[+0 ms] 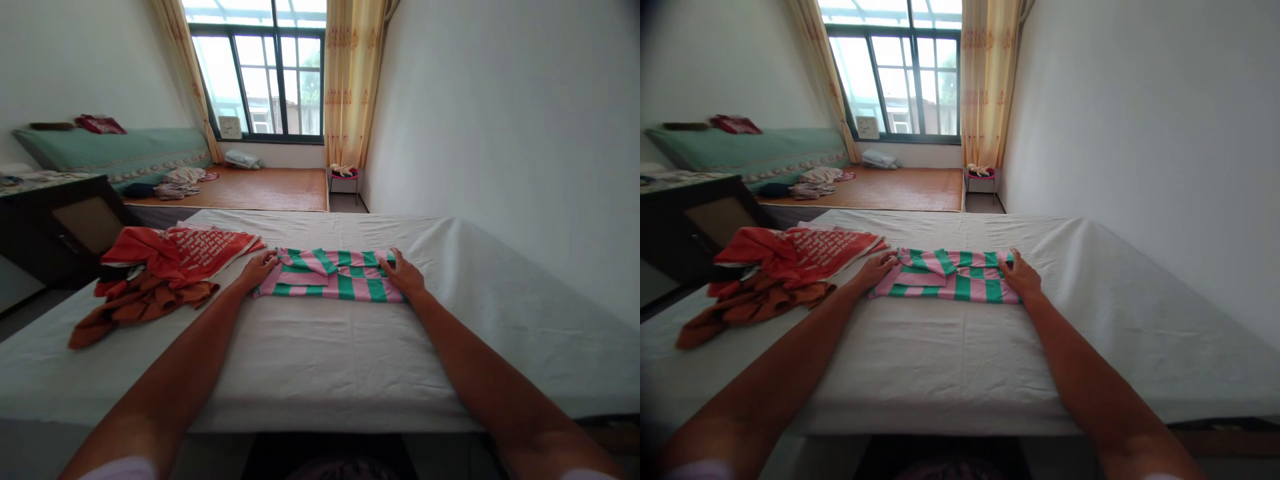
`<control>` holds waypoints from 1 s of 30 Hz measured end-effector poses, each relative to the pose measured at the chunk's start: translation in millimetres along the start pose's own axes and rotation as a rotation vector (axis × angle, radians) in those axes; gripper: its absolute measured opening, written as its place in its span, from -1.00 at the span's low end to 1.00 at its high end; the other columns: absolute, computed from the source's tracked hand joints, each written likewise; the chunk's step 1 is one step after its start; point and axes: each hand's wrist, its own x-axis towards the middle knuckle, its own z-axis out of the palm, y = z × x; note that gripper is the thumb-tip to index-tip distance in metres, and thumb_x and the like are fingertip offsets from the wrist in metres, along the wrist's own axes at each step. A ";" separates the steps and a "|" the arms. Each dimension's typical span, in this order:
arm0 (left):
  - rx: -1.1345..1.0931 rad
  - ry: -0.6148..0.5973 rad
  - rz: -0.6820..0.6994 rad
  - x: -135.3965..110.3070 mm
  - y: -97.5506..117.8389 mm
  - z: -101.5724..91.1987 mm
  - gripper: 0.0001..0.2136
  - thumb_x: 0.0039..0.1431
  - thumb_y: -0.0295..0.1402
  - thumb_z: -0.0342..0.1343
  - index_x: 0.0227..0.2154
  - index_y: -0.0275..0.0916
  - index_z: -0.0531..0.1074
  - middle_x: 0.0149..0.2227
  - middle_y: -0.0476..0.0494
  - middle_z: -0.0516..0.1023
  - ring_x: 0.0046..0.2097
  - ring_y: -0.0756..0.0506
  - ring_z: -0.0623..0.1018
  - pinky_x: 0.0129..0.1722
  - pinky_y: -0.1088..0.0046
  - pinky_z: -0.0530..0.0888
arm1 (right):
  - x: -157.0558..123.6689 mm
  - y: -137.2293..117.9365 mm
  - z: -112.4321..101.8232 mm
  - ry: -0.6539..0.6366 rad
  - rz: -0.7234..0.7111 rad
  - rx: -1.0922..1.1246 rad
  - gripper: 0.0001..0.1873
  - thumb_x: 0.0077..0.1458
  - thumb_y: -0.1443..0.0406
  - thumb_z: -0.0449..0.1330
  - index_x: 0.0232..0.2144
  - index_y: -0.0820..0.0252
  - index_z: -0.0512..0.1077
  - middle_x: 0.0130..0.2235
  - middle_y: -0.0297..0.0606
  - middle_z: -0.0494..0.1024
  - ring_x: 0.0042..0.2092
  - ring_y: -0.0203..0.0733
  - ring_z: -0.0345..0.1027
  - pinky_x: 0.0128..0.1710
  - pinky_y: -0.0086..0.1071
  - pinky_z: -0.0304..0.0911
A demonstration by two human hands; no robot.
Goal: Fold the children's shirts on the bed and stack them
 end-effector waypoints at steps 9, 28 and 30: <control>-0.255 0.046 -0.002 -10.5 6.5 -2.6 -0.54 0.12 -0.10 0.01 -0.02 -0.32 0.42 -0.28 -0.14 0.57 -0.33 -0.06 0.52 -0.32 0.43 0.44 | 43.9 -41.2 -19.7 -0.054 -0.137 0.338 -0.69 -0.04 0.30 0.15 -0.21 0.22 0.52 -0.27 -0.20 0.60 -0.26 -0.15 0.45 -0.22 -0.35 0.31; -0.350 0.073 -0.214 -14.0 3.9 -3.2 -0.61 0.24 -0.02 -0.07 -0.13 -0.23 0.41 -0.29 -0.13 0.53 -0.38 -0.03 0.54 -0.43 0.51 0.44 | 37.0 -224.0 4.7 -0.309 -0.250 0.878 -0.72 0.24 0.17 -0.01 -0.18 0.20 0.41 -0.06 -0.16 0.50 -0.23 -0.24 0.47 -0.28 -0.33 0.43; -0.101 0.073 -0.137 -17.0 11.3 -0.6 -0.59 0.18 -0.04 0.02 -0.01 -0.16 0.40 -0.28 -0.09 0.55 -0.32 -0.06 0.54 -0.36 0.50 0.43 | 31.8 -203.9 12.8 -0.194 -0.333 0.647 -0.69 0.25 0.18 -0.03 -0.21 0.19 0.46 -0.14 -0.17 0.56 -0.18 -0.18 0.46 -0.14 -0.24 0.39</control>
